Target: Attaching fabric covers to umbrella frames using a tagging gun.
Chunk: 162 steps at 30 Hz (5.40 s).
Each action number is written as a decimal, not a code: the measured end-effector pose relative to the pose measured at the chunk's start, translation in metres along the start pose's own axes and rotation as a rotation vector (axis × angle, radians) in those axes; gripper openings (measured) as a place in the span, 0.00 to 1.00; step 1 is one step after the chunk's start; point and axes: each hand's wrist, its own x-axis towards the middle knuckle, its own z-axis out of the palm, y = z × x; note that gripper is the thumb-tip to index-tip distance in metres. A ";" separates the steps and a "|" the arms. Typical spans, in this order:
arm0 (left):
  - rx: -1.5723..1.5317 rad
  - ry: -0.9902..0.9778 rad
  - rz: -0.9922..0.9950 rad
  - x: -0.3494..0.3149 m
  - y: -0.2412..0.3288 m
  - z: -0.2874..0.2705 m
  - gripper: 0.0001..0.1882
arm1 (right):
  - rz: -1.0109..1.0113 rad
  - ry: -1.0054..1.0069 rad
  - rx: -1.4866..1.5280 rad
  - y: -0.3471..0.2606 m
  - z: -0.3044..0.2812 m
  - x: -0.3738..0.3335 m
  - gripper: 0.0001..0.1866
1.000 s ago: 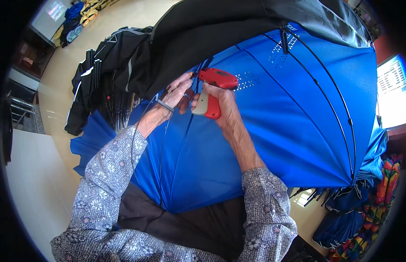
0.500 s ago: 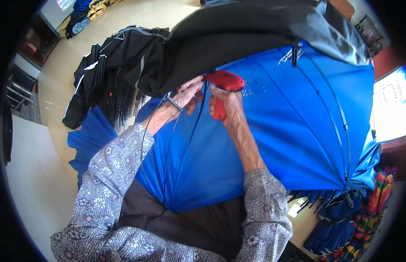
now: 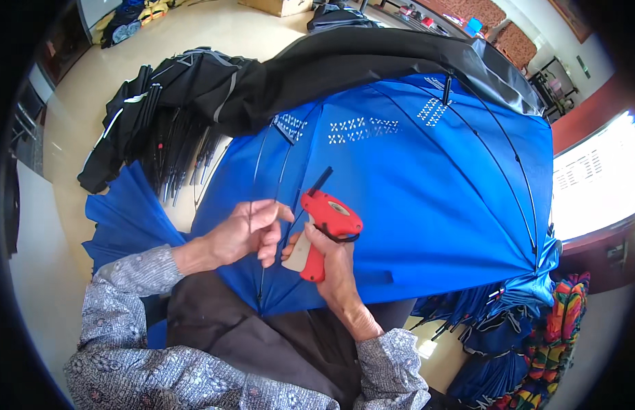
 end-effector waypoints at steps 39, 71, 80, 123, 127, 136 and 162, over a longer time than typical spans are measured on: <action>0.346 0.218 0.022 0.013 -0.011 -0.005 0.17 | 0.119 -0.241 0.175 0.017 -0.005 0.018 0.17; 0.541 0.007 0.137 0.009 -0.017 0.010 0.22 | 0.010 -0.149 0.004 0.005 -0.015 -0.011 0.13; 0.444 -0.149 -0.087 0.012 0.029 0.022 0.11 | 0.036 0.095 -0.140 -0.061 0.019 -0.061 0.19; 0.576 0.681 0.119 -0.011 0.068 -0.216 0.19 | -0.270 0.033 -0.211 -0.115 0.009 -0.083 0.20; 0.674 1.030 0.365 -0.025 0.059 -0.298 0.18 | 0.157 -0.144 -0.087 -0.038 0.009 -0.050 0.15; 1.814 0.364 1.316 0.044 0.123 0.038 0.28 | 0.402 -0.140 0.029 0.034 -0.003 -0.045 0.16; 0.151 0.358 0.371 0.048 0.087 -0.033 0.19 | 0.378 -0.067 -0.074 0.017 0.003 -0.055 0.14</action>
